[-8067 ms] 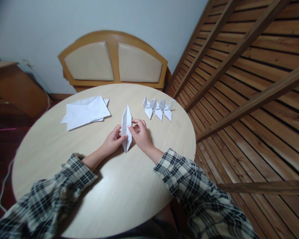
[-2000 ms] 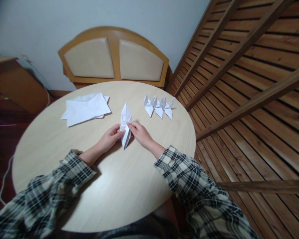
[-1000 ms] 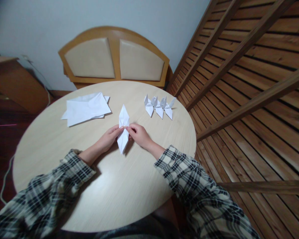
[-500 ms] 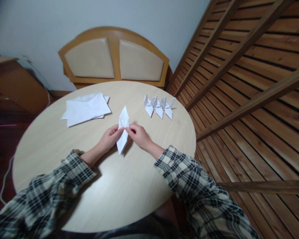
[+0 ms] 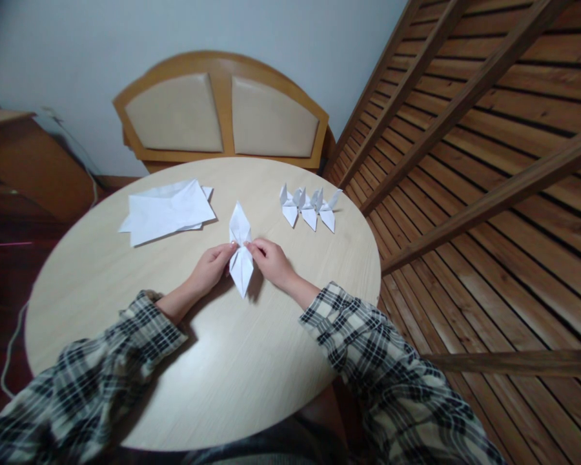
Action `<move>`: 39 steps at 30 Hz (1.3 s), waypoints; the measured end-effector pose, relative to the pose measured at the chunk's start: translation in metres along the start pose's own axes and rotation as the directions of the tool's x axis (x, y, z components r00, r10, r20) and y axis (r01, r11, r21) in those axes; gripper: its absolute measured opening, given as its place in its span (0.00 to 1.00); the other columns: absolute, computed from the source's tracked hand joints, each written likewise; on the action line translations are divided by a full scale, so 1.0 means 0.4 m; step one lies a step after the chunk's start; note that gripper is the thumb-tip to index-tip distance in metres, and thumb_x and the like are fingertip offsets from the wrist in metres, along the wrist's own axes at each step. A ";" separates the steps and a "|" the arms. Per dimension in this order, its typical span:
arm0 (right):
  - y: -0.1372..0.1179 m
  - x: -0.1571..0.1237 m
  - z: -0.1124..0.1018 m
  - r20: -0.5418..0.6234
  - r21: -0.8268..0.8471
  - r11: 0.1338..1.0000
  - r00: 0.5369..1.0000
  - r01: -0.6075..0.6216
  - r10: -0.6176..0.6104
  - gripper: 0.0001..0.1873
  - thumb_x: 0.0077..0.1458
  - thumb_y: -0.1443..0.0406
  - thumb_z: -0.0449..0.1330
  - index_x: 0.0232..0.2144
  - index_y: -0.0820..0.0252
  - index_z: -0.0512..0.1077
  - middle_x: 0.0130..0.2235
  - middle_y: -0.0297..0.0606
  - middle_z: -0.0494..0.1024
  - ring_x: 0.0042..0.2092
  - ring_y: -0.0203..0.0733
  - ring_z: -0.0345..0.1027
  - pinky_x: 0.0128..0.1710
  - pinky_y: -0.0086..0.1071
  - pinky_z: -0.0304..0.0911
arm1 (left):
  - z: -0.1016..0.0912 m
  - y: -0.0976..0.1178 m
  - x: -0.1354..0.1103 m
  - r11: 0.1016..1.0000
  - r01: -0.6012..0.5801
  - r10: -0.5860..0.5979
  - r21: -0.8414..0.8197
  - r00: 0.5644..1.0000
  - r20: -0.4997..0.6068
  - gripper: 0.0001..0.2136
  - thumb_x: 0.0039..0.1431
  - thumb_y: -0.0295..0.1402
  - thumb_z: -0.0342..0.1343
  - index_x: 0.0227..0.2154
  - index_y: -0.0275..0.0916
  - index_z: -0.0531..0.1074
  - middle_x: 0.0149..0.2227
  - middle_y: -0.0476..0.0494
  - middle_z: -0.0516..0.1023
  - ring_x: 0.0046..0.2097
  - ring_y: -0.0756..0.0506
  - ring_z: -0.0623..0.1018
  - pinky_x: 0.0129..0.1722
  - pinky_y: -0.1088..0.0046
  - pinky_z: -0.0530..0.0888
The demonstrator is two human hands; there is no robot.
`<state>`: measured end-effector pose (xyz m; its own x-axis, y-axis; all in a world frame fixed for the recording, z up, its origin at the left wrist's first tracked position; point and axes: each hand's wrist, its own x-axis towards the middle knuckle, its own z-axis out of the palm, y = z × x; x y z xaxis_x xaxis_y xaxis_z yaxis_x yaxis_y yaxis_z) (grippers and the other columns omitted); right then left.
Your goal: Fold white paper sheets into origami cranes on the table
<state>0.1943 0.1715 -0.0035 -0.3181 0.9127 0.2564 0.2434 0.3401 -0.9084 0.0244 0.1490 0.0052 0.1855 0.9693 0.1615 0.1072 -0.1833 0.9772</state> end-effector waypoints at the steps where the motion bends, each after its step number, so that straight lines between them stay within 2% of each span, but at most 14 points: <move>1: 0.000 0.000 0.000 0.001 0.003 1.000 1.000 -0.004 0.004 0.23 0.61 0.46 0.51 0.23 0.56 0.62 0.25 0.33 0.63 0.30 0.39 0.58 0.30 0.33 0.54 | 0.000 0.000 -0.001 1.000 -0.003 0.003 0.000 1.000 -0.001 0.23 0.61 0.52 0.53 0.18 0.40 0.64 0.17 0.52 0.61 0.22 0.50 0.60 0.22 0.71 0.57; 7: 0.002 0.000 0.001 0.005 0.042 0.999 1.000 -0.016 0.016 0.25 0.60 0.44 0.52 0.23 0.56 0.62 0.24 0.32 0.62 0.29 0.38 0.57 0.28 0.33 0.53 | 0.002 -0.005 0.000 1.000 0.002 -0.002 0.002 1.000 0.001 0.22 0.59 0.53 0.54 0.19 0.40 0.64 0.17 0.52 0.60 0.22 0.50 0.60 0.22 0.71 0.56; 14: 0.002 -0.002 0.002 0.065 0.122 0.988 0.994 -0.091 0.083 0.27 0.58 0.41 0.52 0.23 0.55 0.62 0.22 0.30 0.61 0.25 0.36 0.56 0.23 0.31 0.51 | 0.001 -0.006 0.001 1.000 -0.005 0.005 -0.012 1.000 -0.006 0.21 0.59 0.52 0.54 0.21 0.40 0.65 0.19 0.52 0.61 0.23 0.50 0.59 0.22 0.72 0.57; 27: -0.006 -0.005 0.001 0.147 0.144 0.983 0.985 -0.110 0.089 0.28 0.58 0.41 0.53 0.22 0.57 0.62 0.19 0.28 0.62 0.22 0.33 0.55 0.22 0.30 0.51 | -0.003 -0.011 0.005 0.999 -0.010 0.007 -0.039 0.998 -0.062 0.20 0.61 0.49 0.54 0.23 0.38 0.68 0.21 0.52 0.65 0.25 0.50 0.63 0.26 0.73 0.63; 34: 0.004 -0.005 0.005 0.070 0.106 0.993 0.996 -0.060 0.053 0.26 0.59 0.43 0.54 0.23 0.56 0.62 0.21 0.29 0.61 0.24 0.35 0.55 0.24 0.31 0.51 | -0.005 -0.023 0.011 0.999 -0.024 0.022 -0.025 0.997 -0.068 0.20 0.61 0.51 0.53 0.24 0.39 0.66 0.24 0.51 0.66 0.28 0.48 0.65 0.30 0.71 0.65; 39: 0.001 0.000 0.001 -0.017 0.082 0.995 0.998 -0.062 0.064 0.26 0.59 0.43 0.53 0.23 0.56 0.63 0.21 0.29 0.61 0.25 0.36 0.56 0.25 0.31 0.51 | -0.004 -0.006 0.006 1.000 0.012 -0.013 0.016 0.998 0.057 0.20 0.61 0.51 0.51 0.23 0.39 0.66 0.21 0.50 0.66 0.25 0.48 0.65 0.27 0.70 0.64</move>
<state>0.1940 0.1716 -0.0038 -0.2860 0.9363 0.2039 0.1869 0.2632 -0.9465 0.0232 0.1518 0.0035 0.2396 0.9606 0.1408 0.1252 -0.1744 0.9767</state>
